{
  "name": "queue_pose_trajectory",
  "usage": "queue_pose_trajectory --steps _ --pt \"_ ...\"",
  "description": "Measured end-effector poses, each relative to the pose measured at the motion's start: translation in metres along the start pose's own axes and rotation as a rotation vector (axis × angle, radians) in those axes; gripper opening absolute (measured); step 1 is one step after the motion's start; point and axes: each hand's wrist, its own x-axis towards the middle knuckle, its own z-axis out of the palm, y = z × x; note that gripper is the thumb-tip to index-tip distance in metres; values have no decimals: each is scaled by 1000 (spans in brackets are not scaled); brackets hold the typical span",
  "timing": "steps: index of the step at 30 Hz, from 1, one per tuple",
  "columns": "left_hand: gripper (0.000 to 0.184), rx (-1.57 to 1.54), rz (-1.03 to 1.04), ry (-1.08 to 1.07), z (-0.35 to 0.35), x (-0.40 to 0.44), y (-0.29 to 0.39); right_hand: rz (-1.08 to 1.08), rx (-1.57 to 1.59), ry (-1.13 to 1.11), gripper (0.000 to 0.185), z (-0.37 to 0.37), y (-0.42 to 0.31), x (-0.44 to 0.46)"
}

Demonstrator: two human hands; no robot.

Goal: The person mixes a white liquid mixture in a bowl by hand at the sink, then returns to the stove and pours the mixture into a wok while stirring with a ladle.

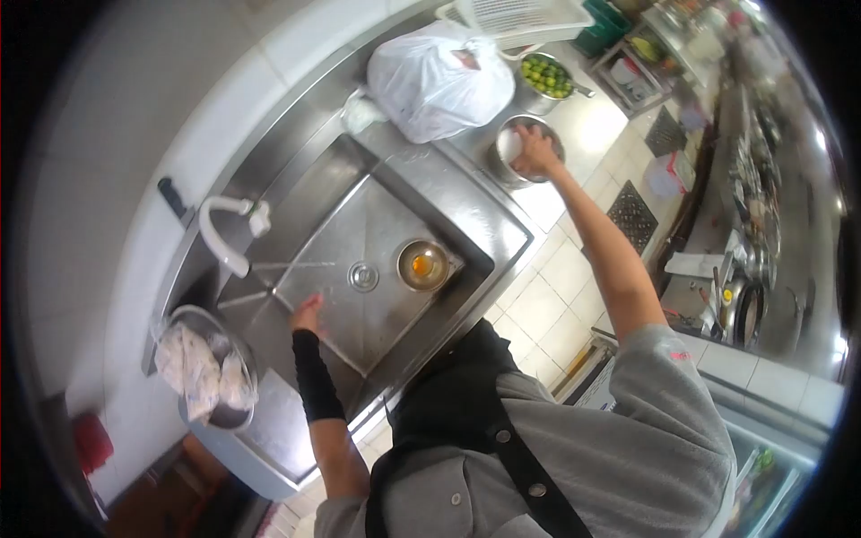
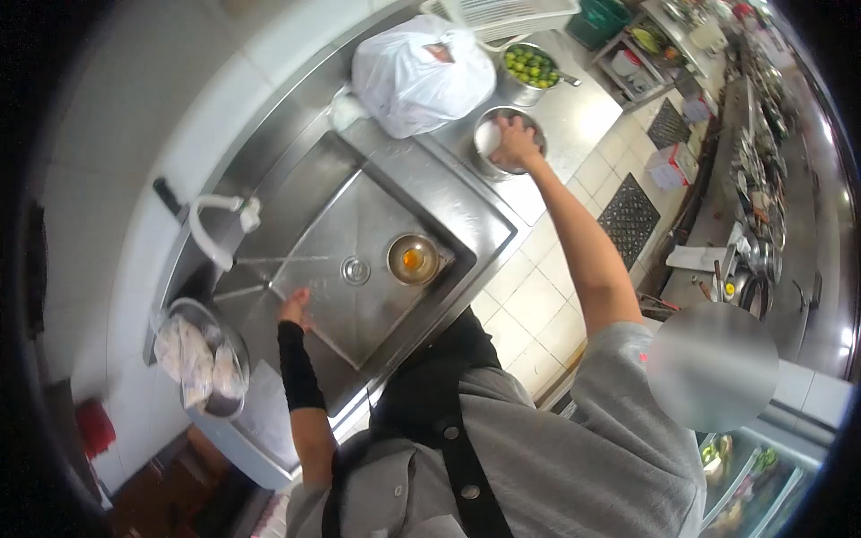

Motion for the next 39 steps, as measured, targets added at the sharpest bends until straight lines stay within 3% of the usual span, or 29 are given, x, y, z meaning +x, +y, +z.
queue_pose_trajectory --steps 3,7,10,19,22,24,25,27,28,30,31,33,35,39 --pt "44 -40 -168 -26 39 16 -36 33 44 0 97 -3 -4 -4" --pt "54 22 -105 -143 71 12 -56 -140 -115 116 100 5 8 2" --pt "54 23 -31 -169 75 -1 -36 -125 -64 97 96 -8 -4 -5" --pt "47 -72 121 -213 18 -14 0 -140 -18 60 87 -14 -10 -6" --pt "29 -125 164 -52 -14 -15 20 -145 -7 58 87 -11 -8 -2" --pt "38 -149 297 -168 -70 49 15 -165 -8 77 88 1 7 9" --pt "33 154 575 -65 -80 40 36 -158 -66 82 90 2 8 9" --pt "30 186 723 -15 -91 36 83 -125 -66 63 89 -7 -1 0" --pt "33 -73 576 -71 -97 44 103 -134 -93 71 89 -3 1 2" --pt "47 80 714 -122 -111 72 135 -120 -104 75 89 -2 0 3" --pt "48 14 560 -93 -110 70 150 -100 -89 73 90 -6 -5 -2" --pt "40 -132 477 -298 -128 106 167 -68 -77 59 88 -6 -9 -2" --pt "32 38 423 -230 -120 122 185 -66 -45 -4 93 -8 -8 -1" --pt "29 -103 352 -377 -77 51 222 -52 -44 -33 92 -11 -14 -3"
